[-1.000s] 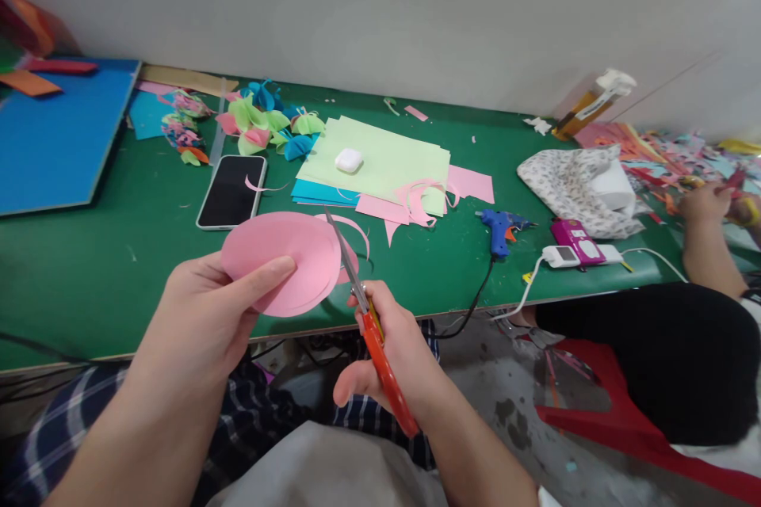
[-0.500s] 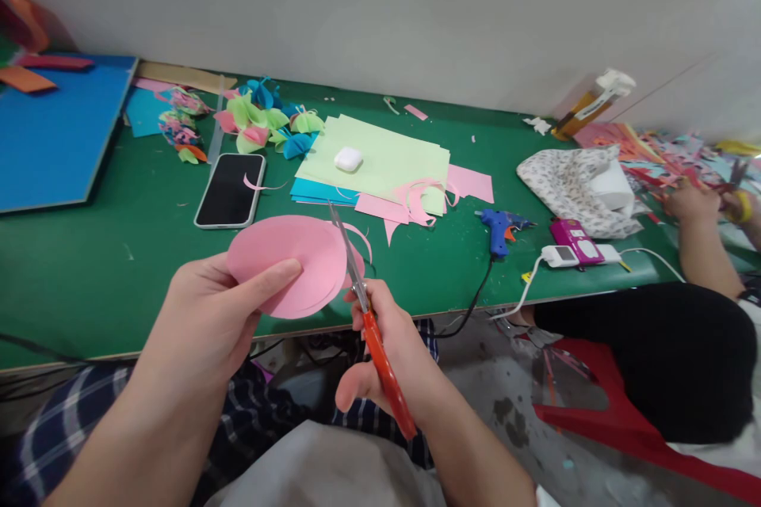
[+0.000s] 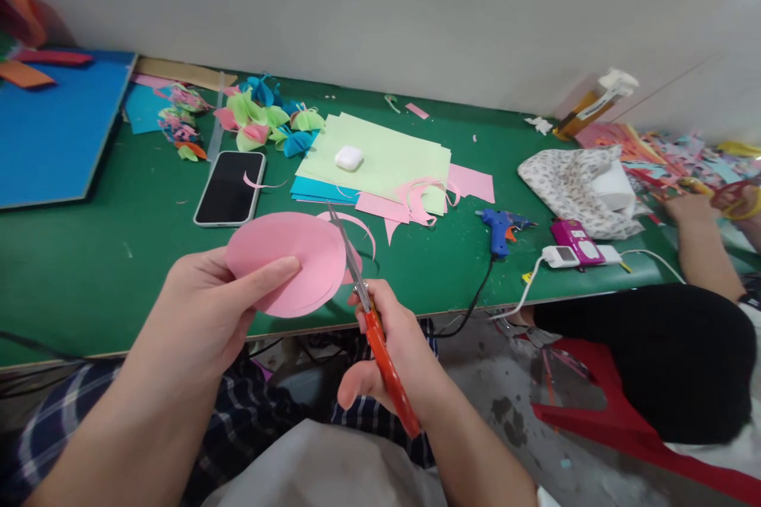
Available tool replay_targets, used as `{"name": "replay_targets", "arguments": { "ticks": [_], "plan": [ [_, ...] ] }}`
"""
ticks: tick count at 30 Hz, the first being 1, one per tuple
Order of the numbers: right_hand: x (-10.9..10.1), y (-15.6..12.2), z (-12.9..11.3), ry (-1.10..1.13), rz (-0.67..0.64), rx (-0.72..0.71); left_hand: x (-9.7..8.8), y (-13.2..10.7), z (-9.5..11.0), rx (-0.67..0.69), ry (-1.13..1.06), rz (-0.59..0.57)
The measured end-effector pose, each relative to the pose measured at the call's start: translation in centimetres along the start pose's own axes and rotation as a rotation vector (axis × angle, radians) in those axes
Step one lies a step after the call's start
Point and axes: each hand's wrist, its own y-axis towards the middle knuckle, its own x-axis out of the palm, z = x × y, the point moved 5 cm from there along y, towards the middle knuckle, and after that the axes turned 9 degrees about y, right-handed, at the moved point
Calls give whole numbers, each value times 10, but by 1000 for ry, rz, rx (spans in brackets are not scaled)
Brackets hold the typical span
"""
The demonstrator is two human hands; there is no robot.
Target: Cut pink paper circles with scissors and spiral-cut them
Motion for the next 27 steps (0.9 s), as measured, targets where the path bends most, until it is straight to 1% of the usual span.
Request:
{"name": "replay_targets", "arguments": {
  "ticks": [11,15,22,27],
  "plan": [
    [0,0,-4,-16,-8,26,-7,4,-2,-53,93,-51],
    [0,-2,-3,-13,-12,27,-6,4,-1,-56,101,-84],
    [-1,-1,-5,-67,-7,18,-8,3,-1,-63,113,-86],
    [-2,-1,-6,-55,1,10,-8,5,1,-75,107,-110]
  ]
}}
